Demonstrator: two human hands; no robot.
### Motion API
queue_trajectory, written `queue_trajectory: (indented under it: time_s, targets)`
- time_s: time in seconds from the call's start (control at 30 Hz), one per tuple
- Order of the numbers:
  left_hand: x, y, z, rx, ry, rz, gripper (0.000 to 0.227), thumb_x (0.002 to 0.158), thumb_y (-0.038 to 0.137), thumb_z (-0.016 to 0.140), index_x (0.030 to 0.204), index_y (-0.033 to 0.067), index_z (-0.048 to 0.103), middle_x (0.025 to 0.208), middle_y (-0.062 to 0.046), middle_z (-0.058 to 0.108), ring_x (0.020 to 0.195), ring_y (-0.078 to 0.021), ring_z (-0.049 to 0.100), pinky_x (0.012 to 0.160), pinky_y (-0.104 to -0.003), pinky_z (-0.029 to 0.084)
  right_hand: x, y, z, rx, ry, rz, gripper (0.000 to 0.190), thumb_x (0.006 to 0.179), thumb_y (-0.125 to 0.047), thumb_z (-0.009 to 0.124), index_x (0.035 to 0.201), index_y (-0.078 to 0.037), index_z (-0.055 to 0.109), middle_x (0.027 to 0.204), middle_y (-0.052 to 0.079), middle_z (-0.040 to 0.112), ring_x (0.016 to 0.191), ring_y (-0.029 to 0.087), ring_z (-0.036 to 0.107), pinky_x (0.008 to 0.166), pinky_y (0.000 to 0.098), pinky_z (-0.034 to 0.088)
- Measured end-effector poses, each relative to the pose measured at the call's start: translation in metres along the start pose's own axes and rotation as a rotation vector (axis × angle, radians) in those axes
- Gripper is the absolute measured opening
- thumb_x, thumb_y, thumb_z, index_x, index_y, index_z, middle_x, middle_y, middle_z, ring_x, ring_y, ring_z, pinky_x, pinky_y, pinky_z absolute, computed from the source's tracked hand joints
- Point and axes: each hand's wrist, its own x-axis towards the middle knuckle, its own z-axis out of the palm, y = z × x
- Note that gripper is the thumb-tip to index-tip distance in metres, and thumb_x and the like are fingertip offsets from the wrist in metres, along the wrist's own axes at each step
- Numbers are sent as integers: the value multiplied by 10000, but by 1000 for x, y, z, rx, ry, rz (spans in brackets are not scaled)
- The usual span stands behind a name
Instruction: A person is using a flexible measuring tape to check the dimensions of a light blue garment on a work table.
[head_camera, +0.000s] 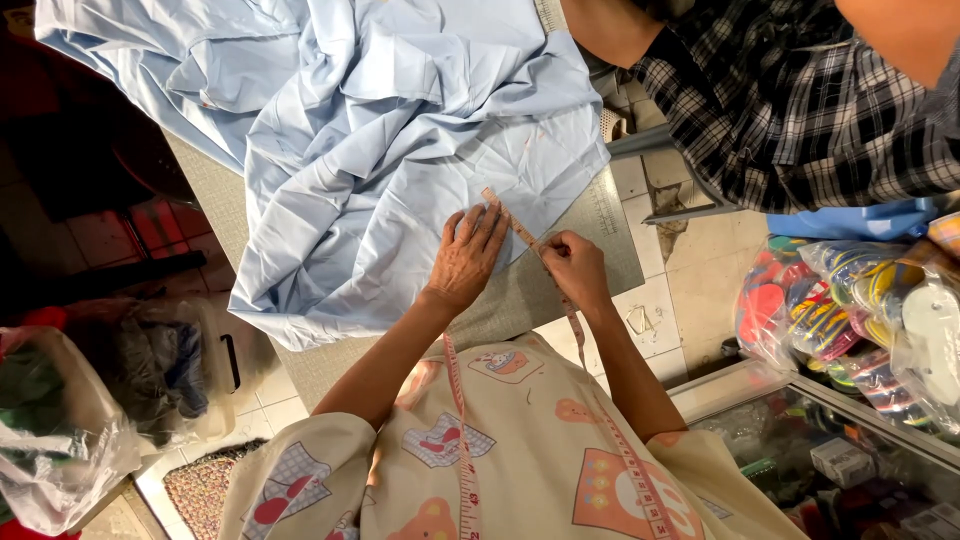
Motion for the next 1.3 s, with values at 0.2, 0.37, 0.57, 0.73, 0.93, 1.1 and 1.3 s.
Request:
queue_trajectory:
  time_s: [0.2, 0.37, 0.57, 0.73, 0.93, 1.1, 1.3]
  targets:
    - [2, 2, -1, 17, -5, 0, 433, 970, 18, 607, 1400, 33, 560, 1412, -206, 566, 1352, -375, 502, 1115, -531, 403, -9, -9, -6, -55, -24, -14, 280, 933, -271, 696, 1051, -23, 751, 870, 197, 749, 857, 370, 743, 744, 458, 568]
    - [7, 5, -3, 40, 3, -15, 402, 955, 32, 631, 1355, 30, 591, 1379, -199, 588, 1385, -393, 488, 1154, -558, 374, 7, 0, -29, -118, 45, -30, 271, 989, -271, 669, 1154, -58, 700, 1039, 175, 722, 996, 364, 710, 840, 463, 569]
    - [8, 12, 7, 86, 2, -49, 337, 946, 62, 657, 1279, 33, 621, 1312, -196, 610, 1369, -410, 507, 1142, -574, 397, 34, -29, -27, -46, 36, -454, 203, 994, -38, 691, 1170, 28, 615, 1114, 208, 584, 929, 395, 717, 774, 433, 618]
    - [12, 17, 5, 136, -17, -76, 272, 956, 75, 641, 1224, 30, 643, 1272, -200, 621, 1349, -429, 524, 1125, -589, 422, 70, -56, -1, -95, 93, -840, 140, 917, -68, 795, 1018, -44, 702, 1013, 107, 633, 970, 356, 694, 801, 408, 598]
    - [8, 17, 12, 145, -53, -94, 310, 944, 150, 654, 1237, 52, 635, 1301, -199, 593, 1376, -449, 482, 1127, -615, 411, 94, -66, 21, -281, -135, -855, 218, 967, -10, 658, 1172, -78, 686, 964, 91, 616, 824, 292, 719, 757, 394, 606]
    - [2, 21, 20, 130, -78, -111, 363, 929, 167, 641, 1279, 82, 597, 1343, -182, 565, 1419, -440, 440, 1155, -619, 379, 110, -60, 31, -366, -112, -1001, 105, 946, -97, 719, 1043, -134, 701, 911, 28, 619, 942, 262, 670, 850, 370, 559]
    - [1, 20, 26, 116, -69, -115, 386, 919, 151, 635, 1297, 83, 588, 1315, -169, 580, 1422, -444, 440, 1152, -615, 381, 110, -65, 34, -408, -126, -1021, 85, 940, -128, 749, 1014, -151, 715, 874, 11, 630, 885, 254, 657, 790, 363, 565]
